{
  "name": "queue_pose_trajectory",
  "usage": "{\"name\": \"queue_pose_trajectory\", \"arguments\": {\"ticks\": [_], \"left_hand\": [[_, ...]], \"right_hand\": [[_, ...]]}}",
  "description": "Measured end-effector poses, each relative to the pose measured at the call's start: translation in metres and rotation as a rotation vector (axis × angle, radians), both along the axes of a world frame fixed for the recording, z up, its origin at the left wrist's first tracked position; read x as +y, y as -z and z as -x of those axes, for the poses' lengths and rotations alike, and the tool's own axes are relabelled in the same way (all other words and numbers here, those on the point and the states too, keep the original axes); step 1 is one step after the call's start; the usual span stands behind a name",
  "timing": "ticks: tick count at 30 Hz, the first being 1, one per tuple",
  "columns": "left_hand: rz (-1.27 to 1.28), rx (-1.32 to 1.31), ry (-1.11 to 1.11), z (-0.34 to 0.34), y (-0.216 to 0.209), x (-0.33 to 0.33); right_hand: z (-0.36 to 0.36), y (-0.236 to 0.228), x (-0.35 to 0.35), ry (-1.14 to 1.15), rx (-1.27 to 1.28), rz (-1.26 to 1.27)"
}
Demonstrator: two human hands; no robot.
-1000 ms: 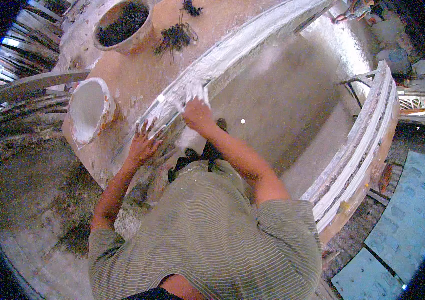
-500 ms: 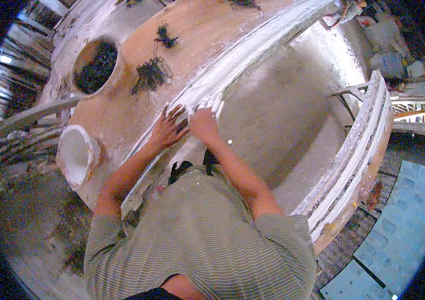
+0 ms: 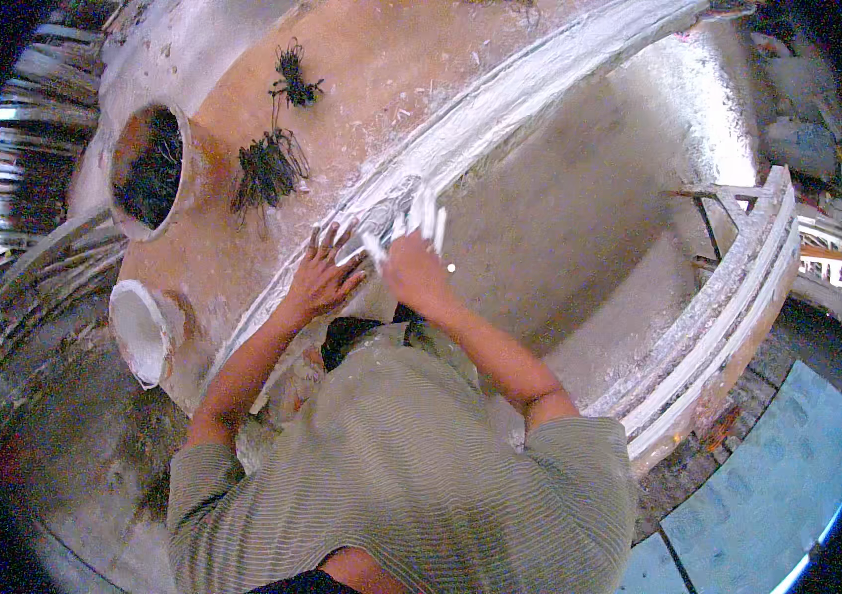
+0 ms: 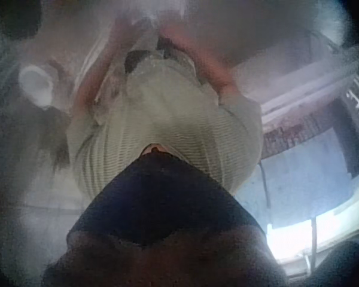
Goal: The person applies a white paste along the edge of a large curved wooden object using their hands, smoothing it into place. They repeatedly scoop more paste from a bucket and continue spreading it along the seam.
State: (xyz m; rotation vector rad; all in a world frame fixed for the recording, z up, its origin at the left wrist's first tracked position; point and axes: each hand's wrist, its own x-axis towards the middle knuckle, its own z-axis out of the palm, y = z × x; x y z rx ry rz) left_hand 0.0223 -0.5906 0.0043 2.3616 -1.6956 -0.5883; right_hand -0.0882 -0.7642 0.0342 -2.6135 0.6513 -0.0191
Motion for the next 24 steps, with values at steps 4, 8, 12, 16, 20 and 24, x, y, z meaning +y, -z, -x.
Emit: {"name": "queue_pose_trajectory", "arguments": {"ticks": [4,8,12,16,20,24], "left_hand": [[0.019,-0.036,0.126,-0.009,0.000,-0.047],[0.331,-0.027,0.129,-0.019,0.026,-0.120],[0.388,-0.014,0.055,-0.019,0.034,-0.133],[0.389,0.051,0.025,-0.014,0.032,-0.071],[0.282,0.045,0.011,-0.001,0.024,0.044],[0.125,0.063,-0.027,0.015,0.010,0.172]], "right_hand": [[0.004,0.056,-0.008,0.160,0.273,-0.181],[-0.002,0.095,-0.140,-0.040,0.323,0.565],[-0.030,0.058,-0.231,0.242,0.309,0.480],[-0.052,0.066,-0.179,0.145,0.229,0.465],[-0.061,0.052,-0.024,-0.044,0.326,0.252],[-0.036,0.032,0.112,-0.217,0.317,0.179]]}}
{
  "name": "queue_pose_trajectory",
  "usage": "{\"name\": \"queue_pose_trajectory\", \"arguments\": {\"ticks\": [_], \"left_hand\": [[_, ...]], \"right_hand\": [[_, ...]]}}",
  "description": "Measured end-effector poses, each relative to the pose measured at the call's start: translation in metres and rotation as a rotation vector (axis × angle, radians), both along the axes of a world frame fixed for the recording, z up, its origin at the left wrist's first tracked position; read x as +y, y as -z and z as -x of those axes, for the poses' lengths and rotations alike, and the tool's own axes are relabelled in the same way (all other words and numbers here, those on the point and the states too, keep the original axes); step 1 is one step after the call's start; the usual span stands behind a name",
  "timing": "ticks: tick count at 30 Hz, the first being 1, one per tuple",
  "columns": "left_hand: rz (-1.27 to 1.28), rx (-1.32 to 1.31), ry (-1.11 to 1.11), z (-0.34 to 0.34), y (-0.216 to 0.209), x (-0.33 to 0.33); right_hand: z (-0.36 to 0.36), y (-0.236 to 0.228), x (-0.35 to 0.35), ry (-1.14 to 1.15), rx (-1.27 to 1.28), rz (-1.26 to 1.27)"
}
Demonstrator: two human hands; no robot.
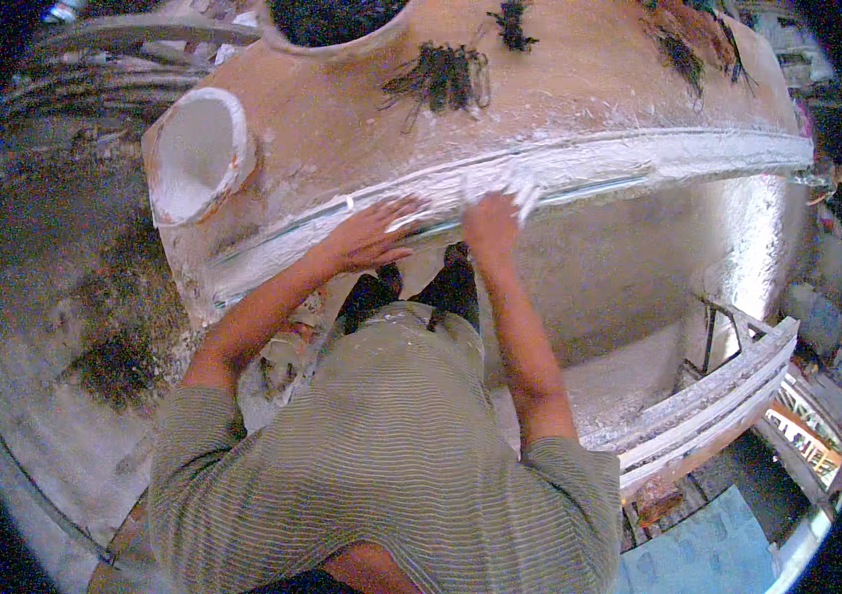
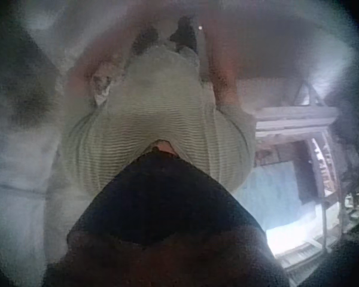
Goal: The person applies a white paste along the edge of a large curved wooden object using their hands, smoothing it into place. They repeatedly scoop more paste from a bucket and continue spreading it along the seam.
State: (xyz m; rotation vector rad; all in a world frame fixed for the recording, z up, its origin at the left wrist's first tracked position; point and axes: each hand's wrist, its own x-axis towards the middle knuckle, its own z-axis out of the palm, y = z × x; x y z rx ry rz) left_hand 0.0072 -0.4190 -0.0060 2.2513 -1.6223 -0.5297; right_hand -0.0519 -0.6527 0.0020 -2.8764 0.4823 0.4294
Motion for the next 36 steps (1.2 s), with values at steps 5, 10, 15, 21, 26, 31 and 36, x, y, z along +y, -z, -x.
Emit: {"name": "queue_pose_trajectory", "arguments": {"ticks": [5,10,15,21,26,31,36], "left_hand": [[-0.105,0.045,-0.118,0.028,-0.019,0.146],[-0.246,0.061,-0.203,0.040,-0.031,0.246],[-0.237,0.045,-0.245,0.032,-0.028,0.272],[-0.183,0.123,-0.038,0.002,-0.032,0.244],[-0.122,0.020,0.097,-0.011,0.010,0.218],[-0.064,0.061,0.101,-0.018,-0.001,0.165],[0.073,0.087,0.065,-0.025,0.015,0.101]], "right_hand": [[0.035,-0.004,0.138,-0.371,-0.189,-0.099],[0.032,-0.004,0.222,-0.519,-0.198,-0.425],[0.018,-0.003,0.195,-0.310,0.115,-0.159],[0.012,-0.009,0.076,-0.119,-0.175,0.104],[0.028,0.039,0.116,-0.193,-0.071,-0.047],[0.042,0.024,0.114,-0.385,-0.483,-0.092],[0.021,0.038,-0.035,-0.029,-0.047,0.122]]}}
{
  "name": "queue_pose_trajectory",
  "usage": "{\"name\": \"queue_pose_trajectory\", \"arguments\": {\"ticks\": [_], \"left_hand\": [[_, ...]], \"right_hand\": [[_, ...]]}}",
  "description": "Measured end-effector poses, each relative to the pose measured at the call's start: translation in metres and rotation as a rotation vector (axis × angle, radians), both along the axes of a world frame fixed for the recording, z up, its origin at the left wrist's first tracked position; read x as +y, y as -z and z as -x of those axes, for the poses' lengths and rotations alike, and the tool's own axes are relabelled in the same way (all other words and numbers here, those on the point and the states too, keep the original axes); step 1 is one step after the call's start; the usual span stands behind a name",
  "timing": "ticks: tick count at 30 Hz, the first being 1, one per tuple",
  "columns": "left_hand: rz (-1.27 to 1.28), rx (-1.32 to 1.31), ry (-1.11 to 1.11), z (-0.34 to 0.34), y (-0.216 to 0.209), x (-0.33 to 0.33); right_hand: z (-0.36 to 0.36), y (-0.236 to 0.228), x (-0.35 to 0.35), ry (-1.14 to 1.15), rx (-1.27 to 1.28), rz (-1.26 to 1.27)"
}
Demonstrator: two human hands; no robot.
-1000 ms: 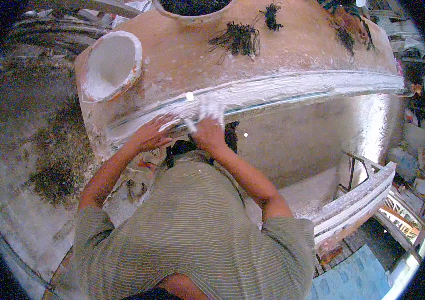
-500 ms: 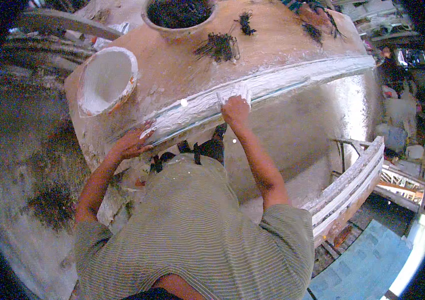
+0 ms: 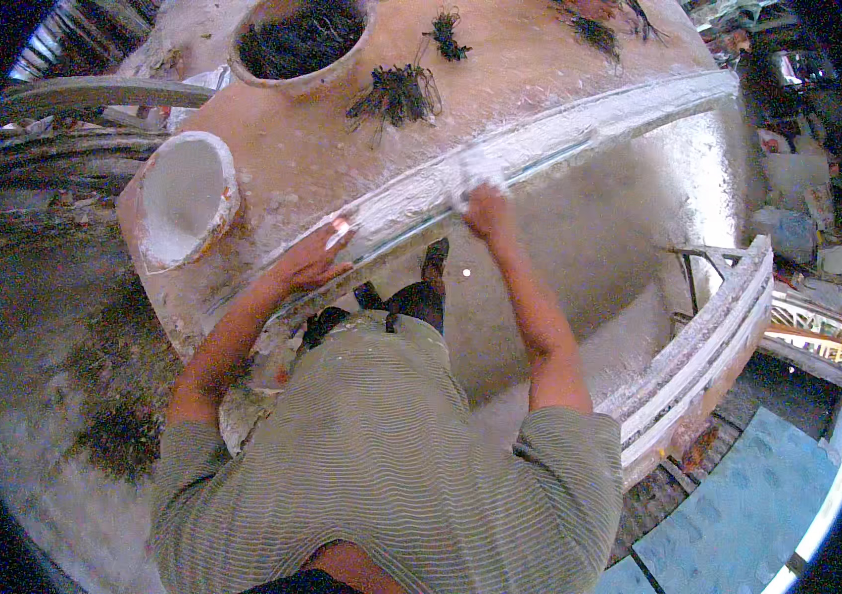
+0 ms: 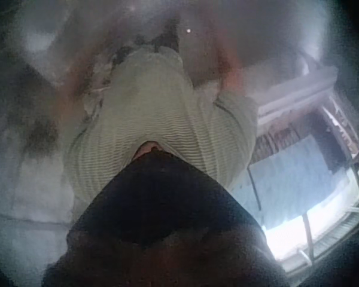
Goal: The person applies a white paste along the edge of a large curved wooden object using their hands, smoothing it into place. They repeatedly scoop more paste from a bucket and continue spreading it along the seam.
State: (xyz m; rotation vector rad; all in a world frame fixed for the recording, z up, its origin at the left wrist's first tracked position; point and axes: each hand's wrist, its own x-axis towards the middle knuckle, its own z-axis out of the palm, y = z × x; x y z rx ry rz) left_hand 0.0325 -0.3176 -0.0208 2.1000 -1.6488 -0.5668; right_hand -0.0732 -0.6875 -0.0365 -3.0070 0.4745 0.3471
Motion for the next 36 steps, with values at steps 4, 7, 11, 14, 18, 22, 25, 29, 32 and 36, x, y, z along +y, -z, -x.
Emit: {"name": "queue_pose_trajectory", "arguments": {"ticks": [4,7,11,14,18,22,25,29,32,36], "left_hand": [[-0.128,-0.023,-0.004,0.006,-0.029,-0.060],[-0.082,-0.036,0.046,0.012,-0.018,-0.068],[-0.065,-0.087,0.078,0.025,-0.011,-0.042],[-0.111,-0.037,0.037,0.033,-0.015,0.002],[-0.268,-0.034,-0.100,0.043,-0.030,0.059],[-0.287,-0.017,-0.217,0.042,-0.040,0.085],[-0.250,0.008,-0.198,0.042,-0.041,0.087],[-0.231,-0.117,-0.044,0.045,-0.025,0.079],[-0.170,-0.169,-0.047,0.046,-0.027,0.058],[-0.047,-0.229,-0.057,0.042,-0.024,0.036]], "right_hand": [[-0.014,-0.012,-0.056,0.024,0.019,0.027],[-0.006,-0.020,-0.019,-0.132,0.026,-0.058],[0.012,-0.040,0.083,-0.403,-0.364,-0.359],[0.014,-0.035,0.085,-0.349,-0.383,-0.219],[0.005,-0.030,0.068,-0.006,0.278,-0.274],[0.019,-0.026,0.148,-0.378,-0.128,-0.330],[0.018,-0.032,0.155,-0.405,-0.219,-0.426],[0.018,-0.029,0.107,-0.342,-0.275,-0.223],[0.022,-0.036,0.048,-0.124,-0.121,-0.169],[0.022,-0.034,0.003,0.148,-0.031,-0.154]]}}
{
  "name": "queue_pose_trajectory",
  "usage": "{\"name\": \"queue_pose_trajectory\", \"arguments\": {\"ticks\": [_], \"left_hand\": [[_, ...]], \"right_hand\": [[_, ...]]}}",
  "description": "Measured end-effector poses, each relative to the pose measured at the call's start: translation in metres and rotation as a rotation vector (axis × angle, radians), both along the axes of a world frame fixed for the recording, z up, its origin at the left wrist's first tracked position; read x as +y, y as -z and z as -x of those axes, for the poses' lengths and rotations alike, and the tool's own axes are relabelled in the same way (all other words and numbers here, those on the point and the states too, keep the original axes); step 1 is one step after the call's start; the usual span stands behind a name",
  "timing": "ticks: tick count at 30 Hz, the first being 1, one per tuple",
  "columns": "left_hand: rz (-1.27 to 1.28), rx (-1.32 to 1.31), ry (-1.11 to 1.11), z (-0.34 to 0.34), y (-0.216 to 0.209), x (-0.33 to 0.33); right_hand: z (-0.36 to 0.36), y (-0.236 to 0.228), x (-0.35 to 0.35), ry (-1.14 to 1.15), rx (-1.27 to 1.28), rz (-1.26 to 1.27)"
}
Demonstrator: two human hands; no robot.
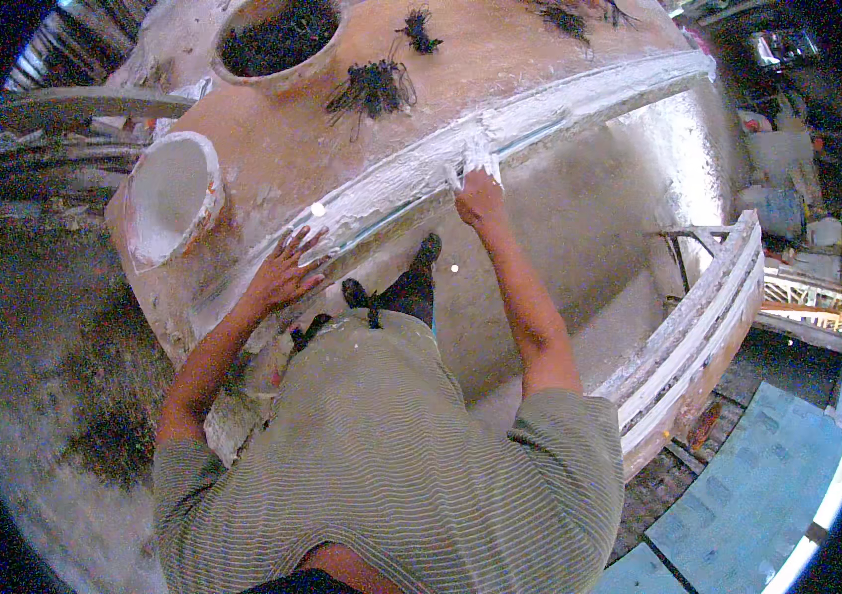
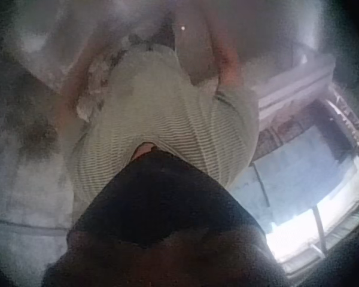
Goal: The person applies a white paste along the edge of a large curved wooden object using their hands, smoothing it into place. They repeatedly scoop more paste from a bucket and continue spreading it along the seam.
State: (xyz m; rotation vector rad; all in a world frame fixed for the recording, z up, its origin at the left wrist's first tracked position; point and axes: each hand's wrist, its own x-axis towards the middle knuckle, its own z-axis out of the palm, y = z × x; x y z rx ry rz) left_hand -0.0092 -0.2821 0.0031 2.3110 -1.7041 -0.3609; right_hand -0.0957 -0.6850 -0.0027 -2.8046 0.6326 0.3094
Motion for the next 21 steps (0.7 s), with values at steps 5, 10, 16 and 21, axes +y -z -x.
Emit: {"name": "queue_pose_trajectory", "arguments": {"ticks": [5,10,16,21], "left_hand": [[0.094,-0.146,0.080,-0.007,0.004,-0.042],[-0.012,-0.129,0.139,-0.018,-0.006,-0.111],[0.252,-0.175,0.171,-0.035,0.007,-0.239],[0.185,-0.194,0.047,-0.045,0.012,-0.315]], "right_hand": [[0.019,0.026,0.087,-0.062,-0.125,-0.040],[0.002,-0.040,0.133,0.113,0.122,-0.278],[-0.020,0.009,-0.009,0.028,-0.020,-0.036],[-0.035,-0.032,-0.065,0.418,-0.122,0.064]]}}
